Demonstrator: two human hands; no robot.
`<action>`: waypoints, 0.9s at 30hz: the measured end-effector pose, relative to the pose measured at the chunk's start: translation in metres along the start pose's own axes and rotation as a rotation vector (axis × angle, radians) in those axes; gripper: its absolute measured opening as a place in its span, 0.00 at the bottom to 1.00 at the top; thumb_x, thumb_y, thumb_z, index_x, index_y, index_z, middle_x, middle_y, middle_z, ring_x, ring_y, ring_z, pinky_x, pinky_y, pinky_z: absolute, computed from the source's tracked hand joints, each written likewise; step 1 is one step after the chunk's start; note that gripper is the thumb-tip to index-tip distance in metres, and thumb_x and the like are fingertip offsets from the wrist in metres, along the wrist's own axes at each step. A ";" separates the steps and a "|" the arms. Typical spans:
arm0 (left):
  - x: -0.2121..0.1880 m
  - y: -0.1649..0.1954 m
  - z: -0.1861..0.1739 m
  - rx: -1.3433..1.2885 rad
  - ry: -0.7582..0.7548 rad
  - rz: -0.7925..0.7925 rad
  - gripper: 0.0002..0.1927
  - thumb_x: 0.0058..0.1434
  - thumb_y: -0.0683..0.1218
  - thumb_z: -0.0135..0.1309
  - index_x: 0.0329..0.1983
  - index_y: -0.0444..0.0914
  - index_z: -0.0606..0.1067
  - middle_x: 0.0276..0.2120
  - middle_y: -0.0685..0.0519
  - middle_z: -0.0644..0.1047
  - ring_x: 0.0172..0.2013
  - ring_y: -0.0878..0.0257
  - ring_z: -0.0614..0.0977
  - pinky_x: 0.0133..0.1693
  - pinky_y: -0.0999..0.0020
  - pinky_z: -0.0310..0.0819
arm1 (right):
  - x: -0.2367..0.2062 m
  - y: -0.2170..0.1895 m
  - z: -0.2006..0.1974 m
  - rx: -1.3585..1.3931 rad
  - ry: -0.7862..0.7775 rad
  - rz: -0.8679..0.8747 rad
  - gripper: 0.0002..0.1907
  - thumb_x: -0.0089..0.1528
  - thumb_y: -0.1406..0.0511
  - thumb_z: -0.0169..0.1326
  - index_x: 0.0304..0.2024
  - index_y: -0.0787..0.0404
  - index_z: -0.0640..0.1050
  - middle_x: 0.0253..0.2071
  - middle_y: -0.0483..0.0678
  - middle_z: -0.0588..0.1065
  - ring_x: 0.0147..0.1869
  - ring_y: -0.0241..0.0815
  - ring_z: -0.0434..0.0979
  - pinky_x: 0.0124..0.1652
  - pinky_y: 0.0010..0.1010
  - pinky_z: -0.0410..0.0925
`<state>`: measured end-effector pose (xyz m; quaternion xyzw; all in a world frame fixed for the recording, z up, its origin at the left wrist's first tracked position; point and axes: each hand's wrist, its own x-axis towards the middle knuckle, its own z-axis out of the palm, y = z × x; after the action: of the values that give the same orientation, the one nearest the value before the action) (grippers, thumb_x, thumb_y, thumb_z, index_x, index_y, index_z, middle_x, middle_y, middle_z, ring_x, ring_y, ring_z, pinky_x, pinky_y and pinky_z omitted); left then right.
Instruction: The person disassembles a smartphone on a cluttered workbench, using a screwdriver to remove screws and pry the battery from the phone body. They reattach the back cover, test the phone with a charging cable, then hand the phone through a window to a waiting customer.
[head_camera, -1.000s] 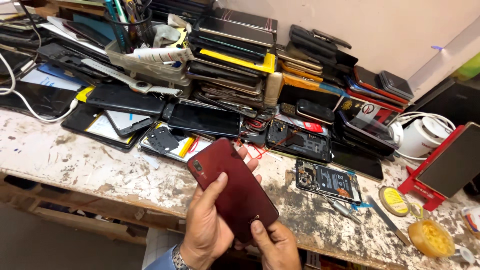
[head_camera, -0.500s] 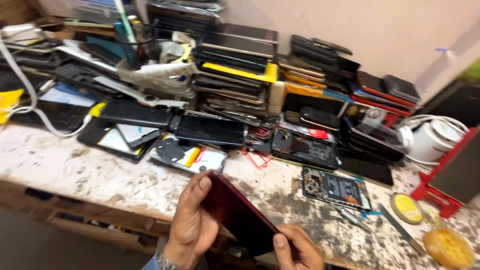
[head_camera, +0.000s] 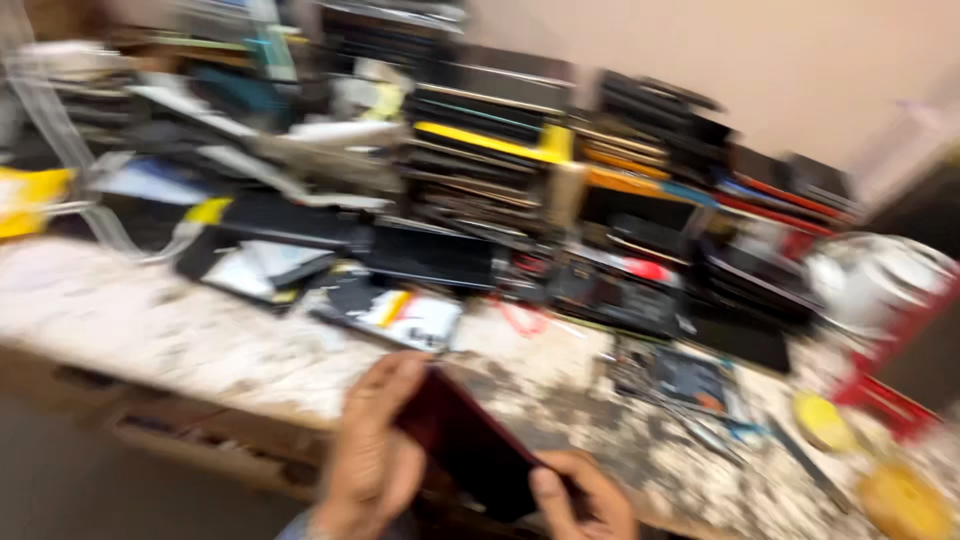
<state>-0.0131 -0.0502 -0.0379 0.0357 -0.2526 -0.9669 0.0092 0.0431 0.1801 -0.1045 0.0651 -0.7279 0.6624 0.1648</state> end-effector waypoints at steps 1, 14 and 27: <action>-0.002 0.006 0.001 0.036 -0.030 -0.034 0.08 0.65 0.40 0.58 0.46 0.33 0.79 0.38 0.47 0.82 0.38 0.58 0.84 0.45 0.58 0.78 | -0.004 -0.003 -0.002 0.003 0.016 0.114 0.09 0.63 0.69 0.59 0.41 0.70 0.84 0.36 0.53 0.82 0.43 0.39 0.81 0.47 0.28 0.70; -0.004 -0.010 0.001 0.006 -0.674 -0.106 0.22 0.65 0.46 0.63 0.58 0.35 0.71 0.45 0.46 0.76 0.49 0.50 0.79 0.54 0.48 0.73 | -0.020 -0.014 0.019 0.515 -0.416 0.679 0.12 0.73 0.63 0.55 0.47 0.67 0.79 0.39 0.43 0.76 0.45 0.34 0.72 0.46 0.27 0.64; -0.020 -0.045 0.043 0.306 -0.334 0.027 0.14 0.61 0.36 0.58 0.50 0.32 0.76 0.44 0.46 0.82 0.47 0.60 0.83 0.53 0.63 0.76 | 0.037 -0.115 0.019 0.028 0.191 -0.286 0.12 0.60 0.76 0.61 0.47 0.70 0.80 0.45 0.54 0.77 0.49 0.40 0.79 0.50 0.28 0.72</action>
<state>0.0041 0.0108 -0.0214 -0.1271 -0.3946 -0.9097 -0.0251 0.0412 0.1526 0.0145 0.1069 -0.6830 0.6454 0.3250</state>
